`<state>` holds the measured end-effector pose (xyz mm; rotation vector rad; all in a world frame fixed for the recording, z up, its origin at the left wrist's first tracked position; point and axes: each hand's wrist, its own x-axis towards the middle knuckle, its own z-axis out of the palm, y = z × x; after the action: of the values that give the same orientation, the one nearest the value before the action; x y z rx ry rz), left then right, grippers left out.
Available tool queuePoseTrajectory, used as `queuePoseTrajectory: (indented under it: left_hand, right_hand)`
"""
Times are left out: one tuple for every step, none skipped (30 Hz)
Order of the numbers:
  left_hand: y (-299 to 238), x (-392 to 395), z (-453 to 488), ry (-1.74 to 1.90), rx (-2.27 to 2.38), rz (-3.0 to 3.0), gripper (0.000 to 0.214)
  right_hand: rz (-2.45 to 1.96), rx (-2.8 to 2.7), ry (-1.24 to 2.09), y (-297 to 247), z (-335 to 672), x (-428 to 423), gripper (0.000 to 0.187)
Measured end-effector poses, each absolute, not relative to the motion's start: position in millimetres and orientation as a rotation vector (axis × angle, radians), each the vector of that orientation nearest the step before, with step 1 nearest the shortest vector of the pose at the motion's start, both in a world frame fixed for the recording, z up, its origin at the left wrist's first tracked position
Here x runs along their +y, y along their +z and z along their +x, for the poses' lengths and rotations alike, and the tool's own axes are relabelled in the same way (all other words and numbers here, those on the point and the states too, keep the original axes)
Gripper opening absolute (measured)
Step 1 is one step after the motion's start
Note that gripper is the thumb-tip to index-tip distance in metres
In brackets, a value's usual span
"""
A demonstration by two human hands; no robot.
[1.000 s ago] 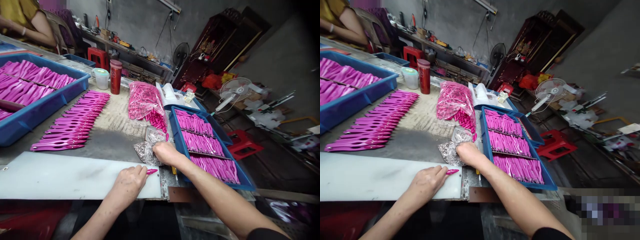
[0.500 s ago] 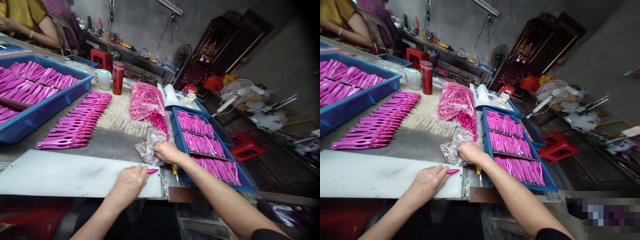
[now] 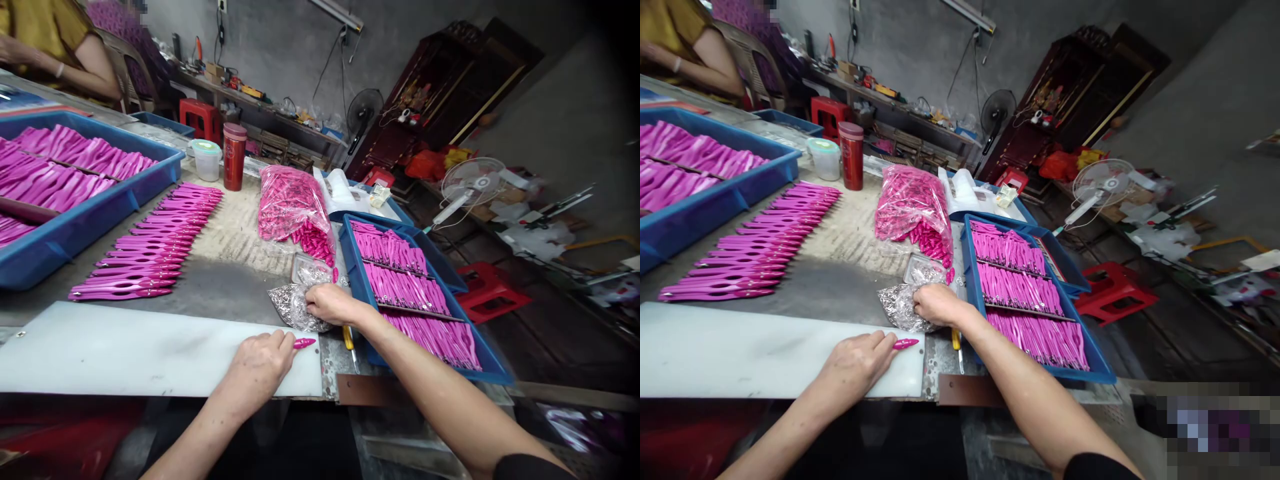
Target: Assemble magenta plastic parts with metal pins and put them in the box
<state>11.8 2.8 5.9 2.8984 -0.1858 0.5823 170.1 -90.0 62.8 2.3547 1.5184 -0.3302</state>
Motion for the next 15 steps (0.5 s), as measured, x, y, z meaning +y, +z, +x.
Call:
queuePoseTrajectory:
  left_hand:
    - [5.8, 2.7, 11.7, 0.574, -0.184, 2.898, 0.013]
    - [5.8, 2.7, 11.8, 0.568, -0.179, 2.898, 0.013]
    - [5.9, 2.7, 11.9, 0.564, -0.172, 2.898, 0.013]
    - [6.0, 2.8, 12.0, 0.560, -0.170, 2.899, 0.013]
    - [6.2, 2.9, 12.0, 0.556, -0.169, 2.902, 0.012]
    - [6.5, 3.1, 12.0, 0.553, -0.171, 2.906, 0.012]
    - [6.8, 3.2, 11.9, 0.553, -0.174, 2.909, 0.012]
    - [7.0, 3.4, 11.8, 0.555, -0.177, 2.911, 0.012]
    - [7.2, 3.4, 11.5, 0.558, -0.177, 2.911, 0.012]
    - [7.3, 3.4, 11.3, 0.561, -0.175, 2.909, 0.012]
    - [7.3, 3.3, 11.0, 0.563, -0.172, 2.907, 0.013]
    - [7.2, 3.2, 10.8, 0.567, -0.172, 2.905, 0.013]
    - [7.1, 3.1, 10.7, 0.569, -0.171, 2.903, 0.013]
    - [6.9, 3.0, 10.7, 0.572, -0.170, 2.901, 0.012]
    - [6.7, 3.0, 10.9, 0.576, -0.173, 2.900, 0.012]
  right_hand:
    - [2.357, 1.513, -0.331, 62.2, 170.2, -89.6, 0.022]
    - [2.360, 1.507, -0.328, 61.5, 170.1, -89.1, 0.023]
    - [2.364, 1.500, -0.325, 60.9, 169.8, -88.7, 0.023]
    - [2.369, 1.494, -0.321, 60.4, 169.2, -88.3, 0.024]
    - [2.374, 1.491, -0.317, 60.2, 168.6, -88.1, 0.024]
    - [2.379, 1.489, -0.312, 60.3, 168.0, -88.1, 0.024]
    - [2.385, 1.490, -0.307, 60.5, 167.3, -88.3, 0.024]
    - [2.392, 1.493, -0.301, 60.9, 166.8, -88.7, 0.024]
    - [2.398, 1.497, -0.295, 61.4, 166.5, -89.4, 0.024]
    - [2.405, 1.504, -0.289, 61.7, 166.3, -90.3, 0.024]
    - [2.412, 1.511, -0.284, 62.0, 166.3, -91.3, 0.024]
    - [2.419, 1.519, -0.279, 62.1, 166.6, -92.3, 0.024]
    - [2.426, 1.528, -0.275, 62.1, 166.9, -93.3, 0.024]
    - [2.434, 1.536, -0.272, 62.0, 167.4, -94.3, 0.024]
    - [2.441, 1.544, -0.268, 62.0, 167.8, -95.2, 0.023]
